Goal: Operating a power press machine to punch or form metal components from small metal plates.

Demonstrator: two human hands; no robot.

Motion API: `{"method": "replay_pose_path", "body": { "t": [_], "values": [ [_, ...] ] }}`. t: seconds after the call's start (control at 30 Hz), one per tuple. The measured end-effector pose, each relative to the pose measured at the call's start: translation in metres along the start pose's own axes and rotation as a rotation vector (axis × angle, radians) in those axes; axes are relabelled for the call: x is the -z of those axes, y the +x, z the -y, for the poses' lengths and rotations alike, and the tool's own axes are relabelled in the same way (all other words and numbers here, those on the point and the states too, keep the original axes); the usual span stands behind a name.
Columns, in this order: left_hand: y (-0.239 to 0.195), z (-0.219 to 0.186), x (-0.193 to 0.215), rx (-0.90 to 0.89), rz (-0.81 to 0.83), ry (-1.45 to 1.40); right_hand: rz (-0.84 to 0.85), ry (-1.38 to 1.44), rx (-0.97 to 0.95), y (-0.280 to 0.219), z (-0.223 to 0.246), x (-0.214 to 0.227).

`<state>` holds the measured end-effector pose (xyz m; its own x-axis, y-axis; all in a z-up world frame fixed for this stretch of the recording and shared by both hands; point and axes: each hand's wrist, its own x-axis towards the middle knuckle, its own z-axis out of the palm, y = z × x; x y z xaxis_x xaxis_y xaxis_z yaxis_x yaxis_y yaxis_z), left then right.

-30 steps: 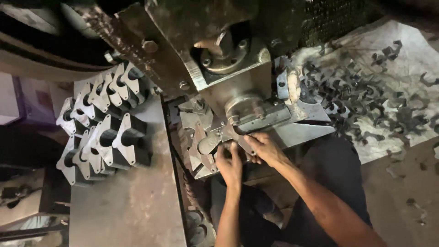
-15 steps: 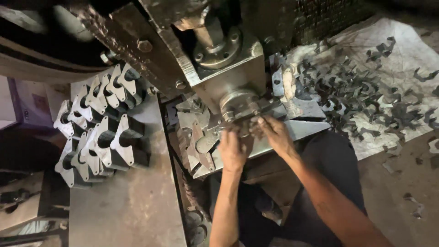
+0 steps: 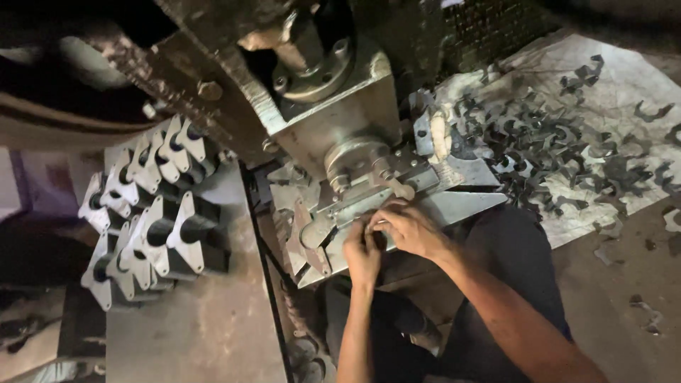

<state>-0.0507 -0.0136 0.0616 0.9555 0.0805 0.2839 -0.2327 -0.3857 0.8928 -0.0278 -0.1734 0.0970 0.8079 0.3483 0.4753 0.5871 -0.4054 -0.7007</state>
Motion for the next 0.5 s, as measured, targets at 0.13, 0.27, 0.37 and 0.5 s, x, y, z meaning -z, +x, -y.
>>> {"method": "replay_pose_path", "body": {
  "t": [0.13, 0.27, 0.37, 0.5],
  "values": [
    [-0.007, -0.017, 0.012, 0.085, -0.019, 0.009, -0.022, -0.078, 0.017, 0.006, -0.012, 0.005],
    [-0.011, 0.001, 0.03, -0.021, -0.077, 0.032, 0.007, -0.029, -0.007, 0.012, -0.012, 0.009],
    [-0.02, 0.006, 0.035, 0.01, -0.109, 0.069, 0.019, 0.01, -0.015, 0.006, -0.01, 0.011],
    [-0.021, 0.009, 0.028, 0.165, -0.104, -0.08, 0.058, 0.014, 0.014, 0.003, -0.006, 0.015]
  ]
}}
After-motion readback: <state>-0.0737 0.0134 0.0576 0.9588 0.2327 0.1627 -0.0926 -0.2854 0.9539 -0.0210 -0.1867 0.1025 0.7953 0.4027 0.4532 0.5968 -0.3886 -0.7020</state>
